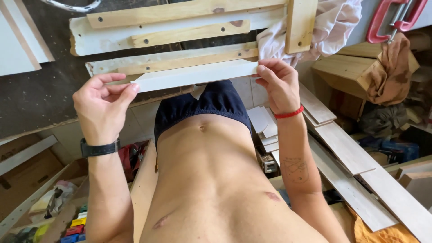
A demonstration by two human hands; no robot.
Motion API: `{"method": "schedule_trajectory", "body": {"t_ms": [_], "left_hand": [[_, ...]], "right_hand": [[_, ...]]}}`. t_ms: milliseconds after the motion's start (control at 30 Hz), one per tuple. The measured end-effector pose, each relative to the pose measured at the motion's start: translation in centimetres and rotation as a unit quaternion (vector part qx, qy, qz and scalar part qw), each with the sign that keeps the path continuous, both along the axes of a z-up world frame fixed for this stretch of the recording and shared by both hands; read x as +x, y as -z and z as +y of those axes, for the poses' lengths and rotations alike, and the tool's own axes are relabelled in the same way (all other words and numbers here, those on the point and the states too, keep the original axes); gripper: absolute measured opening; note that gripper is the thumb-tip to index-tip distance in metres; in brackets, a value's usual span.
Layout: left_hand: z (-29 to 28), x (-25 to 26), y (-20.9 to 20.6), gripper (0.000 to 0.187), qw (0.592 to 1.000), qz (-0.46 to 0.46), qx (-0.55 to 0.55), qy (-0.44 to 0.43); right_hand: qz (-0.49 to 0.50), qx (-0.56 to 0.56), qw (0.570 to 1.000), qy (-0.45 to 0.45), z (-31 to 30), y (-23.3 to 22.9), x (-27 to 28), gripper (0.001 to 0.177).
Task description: The person applies edge banding to a wooden board by aligning the strip and using a clothes iron to heat-activate the adhesive.
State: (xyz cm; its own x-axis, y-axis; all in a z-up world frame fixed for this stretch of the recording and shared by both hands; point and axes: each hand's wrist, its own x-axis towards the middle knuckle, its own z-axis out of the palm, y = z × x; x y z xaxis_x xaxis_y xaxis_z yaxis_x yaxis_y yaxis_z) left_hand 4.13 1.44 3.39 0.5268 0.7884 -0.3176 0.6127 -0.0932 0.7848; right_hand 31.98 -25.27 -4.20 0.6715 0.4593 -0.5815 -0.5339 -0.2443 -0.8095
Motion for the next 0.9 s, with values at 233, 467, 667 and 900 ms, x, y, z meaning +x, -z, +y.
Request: {"method": "schedule_trajectory", "body": {"t_ms": [233,467,667,900], "left_hand": [[0.1,-0.1,0.0,0.025,1.000,-0.005,-0.027,-0.015],[-0.1,-0.4,-0.2,0.023,1.000,-0.015,-0.016,-0.008],[-0.3,-0.7,0.0,0.024,1.000,-0.021,-0.005,-0.004],[-0.2,-0.7,-0.1,0.025,0.999,0.007,-0.028,-0.020]], "right_hand": [[0.143,0.124,0.981,-0.033,-0.6,1.4,0.6,0.005],[0.115,0.140,0.983,-0.015,-0.7,2.9,0.3,0.011],[0.060,0.132,0.988,-0.045,-0.6,1.8,0.6,0.015],[-0.559,-0.211,0.801,-0.050,-1.9,6.0,6.6,0.055]]}}
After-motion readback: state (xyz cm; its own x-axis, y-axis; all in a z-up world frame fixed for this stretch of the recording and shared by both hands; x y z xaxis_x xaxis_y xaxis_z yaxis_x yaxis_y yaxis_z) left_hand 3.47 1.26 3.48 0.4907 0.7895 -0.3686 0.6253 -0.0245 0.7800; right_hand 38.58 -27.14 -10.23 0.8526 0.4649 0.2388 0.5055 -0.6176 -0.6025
